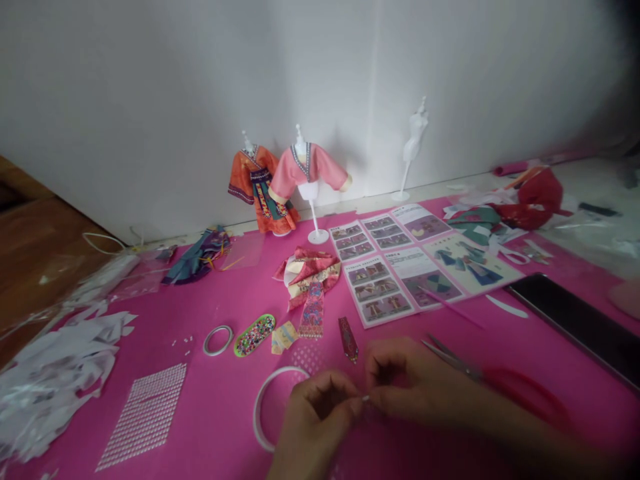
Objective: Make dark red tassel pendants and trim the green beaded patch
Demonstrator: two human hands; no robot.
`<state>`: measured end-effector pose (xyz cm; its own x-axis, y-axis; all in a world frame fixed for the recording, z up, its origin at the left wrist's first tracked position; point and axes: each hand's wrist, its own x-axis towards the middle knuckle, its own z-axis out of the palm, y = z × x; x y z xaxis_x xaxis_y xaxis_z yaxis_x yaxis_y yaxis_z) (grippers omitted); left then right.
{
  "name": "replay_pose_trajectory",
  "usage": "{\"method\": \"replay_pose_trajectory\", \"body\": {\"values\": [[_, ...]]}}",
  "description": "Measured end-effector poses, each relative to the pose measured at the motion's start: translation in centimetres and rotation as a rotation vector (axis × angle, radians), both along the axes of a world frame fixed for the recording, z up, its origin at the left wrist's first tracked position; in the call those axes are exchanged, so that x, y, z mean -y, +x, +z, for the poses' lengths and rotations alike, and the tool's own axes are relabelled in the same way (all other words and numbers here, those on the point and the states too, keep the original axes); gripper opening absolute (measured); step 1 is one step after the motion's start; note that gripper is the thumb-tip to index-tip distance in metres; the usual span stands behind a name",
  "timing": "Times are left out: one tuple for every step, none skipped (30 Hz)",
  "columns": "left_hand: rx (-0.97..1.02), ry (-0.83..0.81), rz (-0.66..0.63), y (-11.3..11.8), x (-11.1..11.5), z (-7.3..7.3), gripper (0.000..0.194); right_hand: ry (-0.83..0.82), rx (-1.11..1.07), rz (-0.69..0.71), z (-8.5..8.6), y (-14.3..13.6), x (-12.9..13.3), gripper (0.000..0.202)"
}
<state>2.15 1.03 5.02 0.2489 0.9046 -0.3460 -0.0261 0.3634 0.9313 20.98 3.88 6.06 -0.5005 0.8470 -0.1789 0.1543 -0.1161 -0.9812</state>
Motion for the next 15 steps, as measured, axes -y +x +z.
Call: {"method": "replay_pose_trajectory", "body": {"values": [[-0.015,0.002,-0.013,-0.01,0.04,-0.05,0.011,0.009,0.014,0.009,0.09,0.06,-0.06,0.003],[-0.026,0.012,-0.022,-0.03,0.08,-0.12,0.011,0.019,0.027,0.020,0.18,0.12,-0.11,0.004],[-0.031,0.028,-0.029,-0.07,0.14,-0.21,0.011,0.026,0.040,0.029,0.27,0.16,-0.15,0.004],[-0.027,0.045,-0.030,-0.13,0.20,-0.31,0.010,0.032,0.053,0.035,0.35,0.20,-0.19,0.004],[-0.020,0.058,-0.028,-0.19,0.25,-0.39,0.010,0.036,0.066,0.036,0.41,0.21,-0.21,0.003],[-0.014,0.063,-0.028,-0.25,0.28,-0.45,0.010,0.039,0.079,0.034,0.46,0.21,-0.21,0.003],[-0.010,0.062,-0.026,-0.29,0.30,-0.50,0.010,0.043,0.090,0.029,0.47,0.20,-0.21,0.002],[-0.007,0.058,-0.027,-0.31,0.29,-0.52,0.010,0.047,0.099,0.020,0.46,0.17,-0.20,0.002],[-0.006,0.054,-0.025,-0.30,0.27,-0.52,0.011,0.052,0.106,0.011,0.43,0.14,-0.20,0.003],[-0.006,0.049,-0.029,-0.27,0.24,-0.51,0.011,0.058,0.113,0.001,0.38,0.10,-0.19,0.004],[-0.007,0.048,-0.028,-0.23,0.21,-0.49,0.011,0.065,0.120,-0.009,0.33,0.08,-0.18,0.004],[-0.004,0.049,-0.015,-0.18,0.18,-0.48,0.011,0.070,0.128,-0.015,0.28,0.07,-0.18,0.005],[-0.004,0.051,0.007,-0.14,0.16,-0.47,0.011,0.089,0.135,-0.031,0.25,0.08,-0.16,0.006],[-0.009,0.056,0.035,-0.11,0.15,-0.46,0.012,0.122,0.141,-0.061,0.25,0.10,-0.12,0.008],[-0.020,0.060,0.063,-0.11,0.14,-0.48,0.013,0.165,0.143,-0.099,0.28,0.13,-0.06,0.010]]}}
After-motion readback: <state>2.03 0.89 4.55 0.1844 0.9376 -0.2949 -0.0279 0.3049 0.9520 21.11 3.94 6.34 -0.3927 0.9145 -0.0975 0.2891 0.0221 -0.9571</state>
